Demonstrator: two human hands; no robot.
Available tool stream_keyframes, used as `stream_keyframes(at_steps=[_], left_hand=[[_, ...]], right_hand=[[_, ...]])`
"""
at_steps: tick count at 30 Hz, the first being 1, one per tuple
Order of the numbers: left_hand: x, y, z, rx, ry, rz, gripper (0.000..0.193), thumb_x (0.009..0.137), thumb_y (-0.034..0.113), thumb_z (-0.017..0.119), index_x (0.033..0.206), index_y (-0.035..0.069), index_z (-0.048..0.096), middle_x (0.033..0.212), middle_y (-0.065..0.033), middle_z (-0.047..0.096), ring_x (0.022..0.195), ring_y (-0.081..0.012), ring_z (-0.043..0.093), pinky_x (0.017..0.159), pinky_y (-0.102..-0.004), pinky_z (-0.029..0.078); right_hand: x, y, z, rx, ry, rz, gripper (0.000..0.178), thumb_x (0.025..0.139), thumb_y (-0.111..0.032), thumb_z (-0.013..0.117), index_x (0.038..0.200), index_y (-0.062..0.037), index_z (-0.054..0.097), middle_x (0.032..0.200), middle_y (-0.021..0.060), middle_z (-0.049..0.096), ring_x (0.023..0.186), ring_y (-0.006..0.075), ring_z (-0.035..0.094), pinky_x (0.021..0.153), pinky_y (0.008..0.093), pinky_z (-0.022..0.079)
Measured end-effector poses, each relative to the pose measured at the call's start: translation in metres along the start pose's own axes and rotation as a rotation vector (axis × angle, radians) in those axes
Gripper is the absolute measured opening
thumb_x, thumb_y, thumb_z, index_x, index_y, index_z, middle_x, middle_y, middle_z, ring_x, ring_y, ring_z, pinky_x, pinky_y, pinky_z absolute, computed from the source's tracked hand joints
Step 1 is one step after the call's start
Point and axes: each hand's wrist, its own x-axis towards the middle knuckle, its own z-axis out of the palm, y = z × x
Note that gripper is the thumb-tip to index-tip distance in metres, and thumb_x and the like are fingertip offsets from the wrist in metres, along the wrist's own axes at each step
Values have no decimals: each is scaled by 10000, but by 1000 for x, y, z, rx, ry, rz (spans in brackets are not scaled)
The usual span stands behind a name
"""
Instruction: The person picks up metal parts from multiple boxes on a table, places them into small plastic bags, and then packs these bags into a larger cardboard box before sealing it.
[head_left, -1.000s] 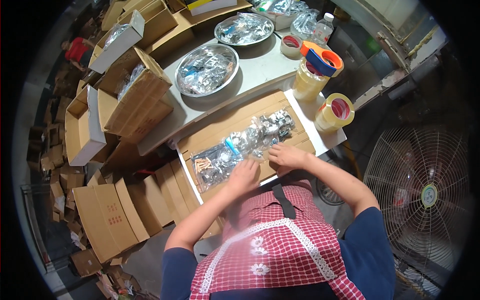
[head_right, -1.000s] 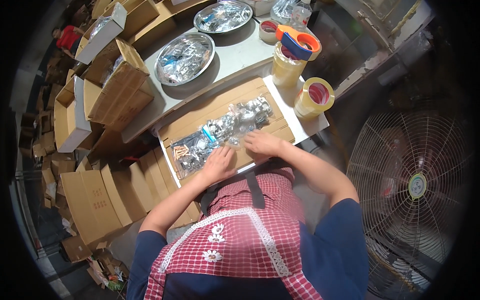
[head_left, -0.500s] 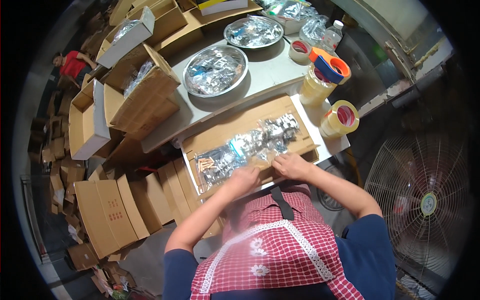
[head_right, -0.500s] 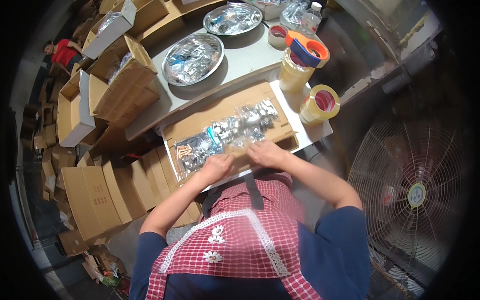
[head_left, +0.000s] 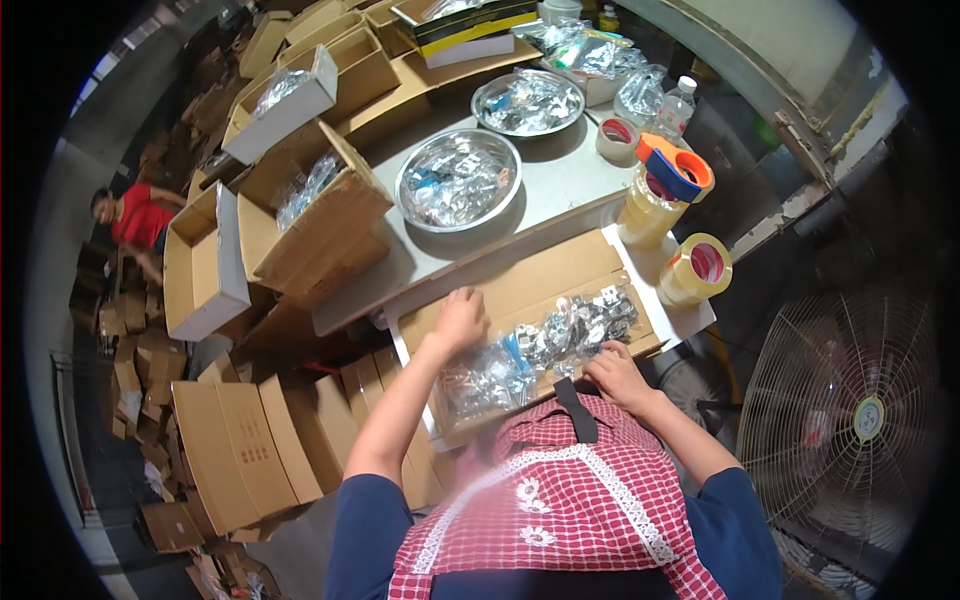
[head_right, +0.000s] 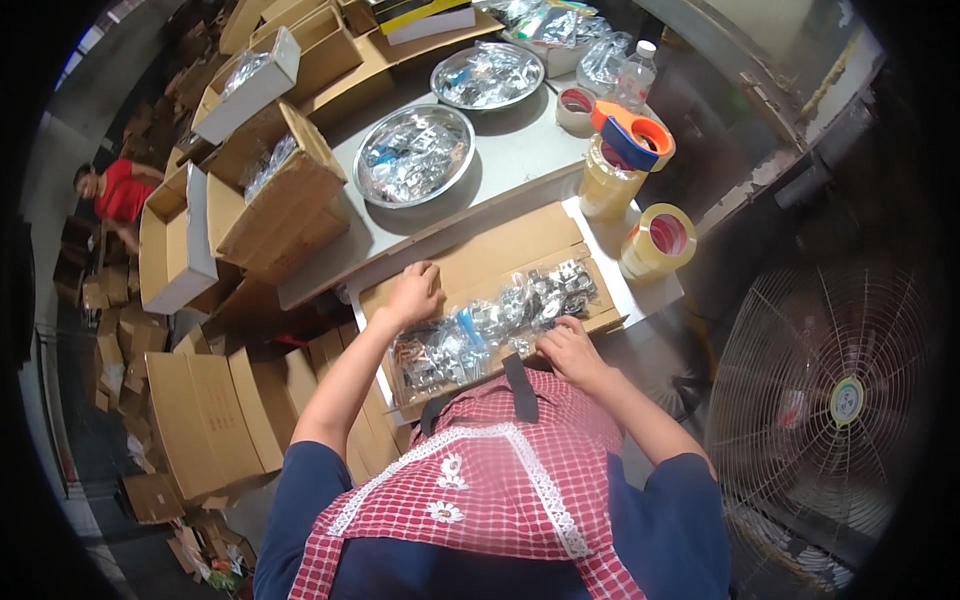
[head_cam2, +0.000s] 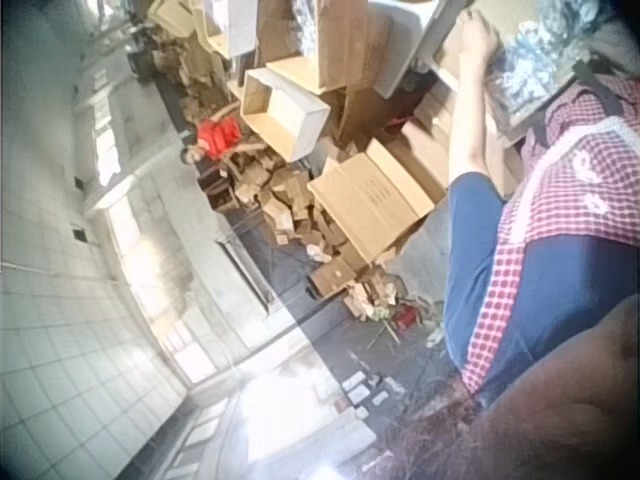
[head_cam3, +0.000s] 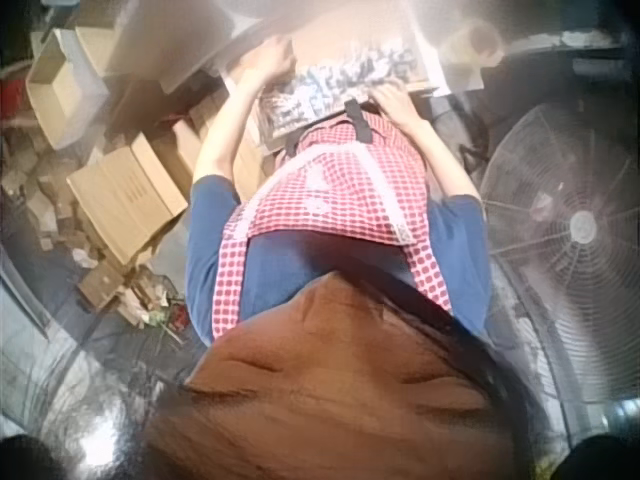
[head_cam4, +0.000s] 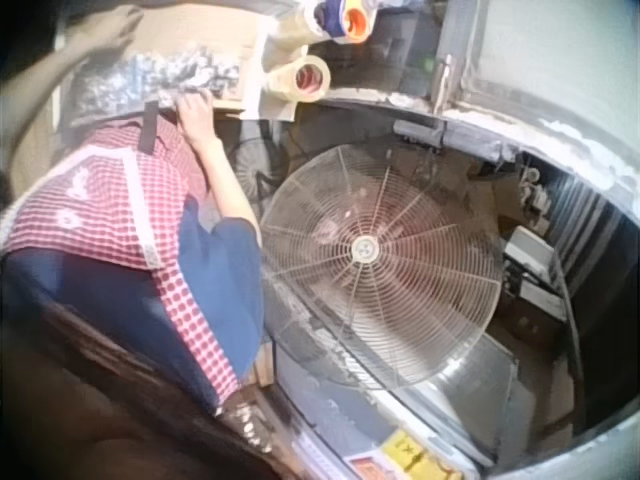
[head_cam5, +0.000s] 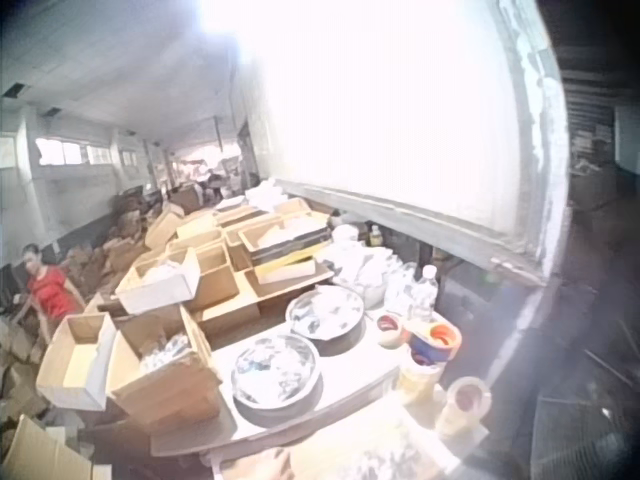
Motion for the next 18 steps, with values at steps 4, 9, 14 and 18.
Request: stream_keyframes(at_steps=[4, 9, 14, 18], left_hand=[[-1, 8, -6, 81, -161, 30, 486, 760, 253, 746, 1123, 1, 545, 1061, -215, 589, 1068, -393, 576, 878, -485, 488], [-37, 27, -6, 161, -102, 323, 362, 791, 115, 607, 1143, 44, 568, 946, -174, 620, 919, -365, 632, 742, -483, 534], [-60, 35, -19, 11, -220, 62, 647, 874, 398, 629, 1405, 64, 468, 1321, -286, 476, 1226, -443, 494, 1004, -543, 426], [-97, 80, -10, 71, -306, 12, 1239, 690, 684, 742, 1509, -72, 203, 1536, -382, 180, 1457, -506, 179, 1121, -674, 230]], right_hand=[[-3, 2, 4, 65, 119, 38, 76, 892, -134, 638, 895, -65, 609, 815, 87, 590, 839, 274, 588, 979, 436, 388], [29, 6, 3, 79, 137, 116, 68, 857, -103, 656, 845, -67, 601, 804, 89, 593, 844, 282, 584, 939, 411, 386], [63, 2, 3, 50, 110, 131, 298, 796, -28, 620, 1089, -71, 579, 1141, 129, 562, 1137, 310, 512, 1082, 479, 285], [75, 12, 0, -162, -118, 9, 684, 778, -17, 551, 1446, -83, 421, 1555, 198, 305, 1460, 361, 257, 1181, 623, 40]])
